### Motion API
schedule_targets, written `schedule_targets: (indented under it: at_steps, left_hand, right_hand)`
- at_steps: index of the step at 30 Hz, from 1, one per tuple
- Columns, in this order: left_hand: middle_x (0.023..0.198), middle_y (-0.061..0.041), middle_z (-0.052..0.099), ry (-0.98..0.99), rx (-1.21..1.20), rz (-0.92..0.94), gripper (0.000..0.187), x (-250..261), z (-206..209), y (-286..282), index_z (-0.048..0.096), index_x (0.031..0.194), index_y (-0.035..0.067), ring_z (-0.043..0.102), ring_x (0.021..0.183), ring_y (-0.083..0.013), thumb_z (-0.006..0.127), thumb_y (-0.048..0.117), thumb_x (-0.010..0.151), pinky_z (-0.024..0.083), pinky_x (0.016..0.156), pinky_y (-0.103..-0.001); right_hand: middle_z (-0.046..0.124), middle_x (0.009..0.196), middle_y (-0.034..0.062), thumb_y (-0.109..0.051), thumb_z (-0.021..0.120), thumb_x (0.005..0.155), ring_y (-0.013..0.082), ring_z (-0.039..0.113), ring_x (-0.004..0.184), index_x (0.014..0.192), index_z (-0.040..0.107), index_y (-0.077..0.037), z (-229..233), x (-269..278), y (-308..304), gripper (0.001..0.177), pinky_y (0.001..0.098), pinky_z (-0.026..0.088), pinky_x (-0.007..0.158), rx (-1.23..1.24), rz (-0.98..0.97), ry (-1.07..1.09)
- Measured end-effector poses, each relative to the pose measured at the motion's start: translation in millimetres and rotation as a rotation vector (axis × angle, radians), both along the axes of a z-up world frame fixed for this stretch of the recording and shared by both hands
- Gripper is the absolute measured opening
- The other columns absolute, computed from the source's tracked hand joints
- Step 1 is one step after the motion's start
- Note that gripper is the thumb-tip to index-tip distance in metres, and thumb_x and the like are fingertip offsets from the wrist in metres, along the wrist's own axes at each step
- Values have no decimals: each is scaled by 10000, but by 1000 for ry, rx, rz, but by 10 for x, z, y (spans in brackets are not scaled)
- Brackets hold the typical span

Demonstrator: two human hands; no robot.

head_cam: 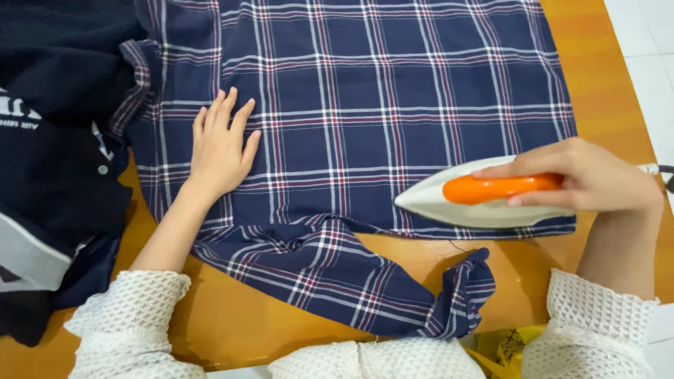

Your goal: Ironing a plaid shirt on a wooden board to remove wrinkles

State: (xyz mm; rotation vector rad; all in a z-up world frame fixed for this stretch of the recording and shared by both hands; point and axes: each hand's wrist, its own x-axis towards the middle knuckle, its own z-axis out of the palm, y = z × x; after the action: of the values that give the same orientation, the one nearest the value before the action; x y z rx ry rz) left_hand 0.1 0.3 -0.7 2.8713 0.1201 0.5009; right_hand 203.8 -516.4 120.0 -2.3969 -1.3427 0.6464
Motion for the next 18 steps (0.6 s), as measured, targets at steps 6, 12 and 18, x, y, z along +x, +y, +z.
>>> schedule_targets:
  at_steps: [6, 12, 18]
  left_hand:
    - [1619, -253, 381, -18, 21, -3, 529, 8, -37, 13, 511, 1540, 72, 302, 1538, -399, 562, 304, 1067, 220, 1223, -598]
    - [1616, -246, 395, -35, 5, -10, 523, 4, -39, 17, 519, 1531, 67, 306, 1539, -394, 560, 306, 1068, 225, 1222, -600]
    - [1608, -244, 398, -29, -4, -8, 521, 7, -52, 24, 524, 1526, 74, 299, 1533, -397, 562, 313, 1065, 221, 1215, -602]
  right_hand:
    - [824, 819, 23, -391, 801, 784, 186, 601, 488, 1322, 710, -293, 368, -392, 646, 554, 319, 486, 473, -115, -116, -46]
    - [774, 863, 69, -353, 745, 858, 178, 644, 548, 1360, 682, -227, 329, -330, 853, 521, 310, 504, 536, 102, -83, -193]
    - [818, 926, 43, -352, 765, 816, 150, 682, 568, 1231, 718, -207, 357, -359, 1104, 442, 284, 543, 514, 128, 274, 56]
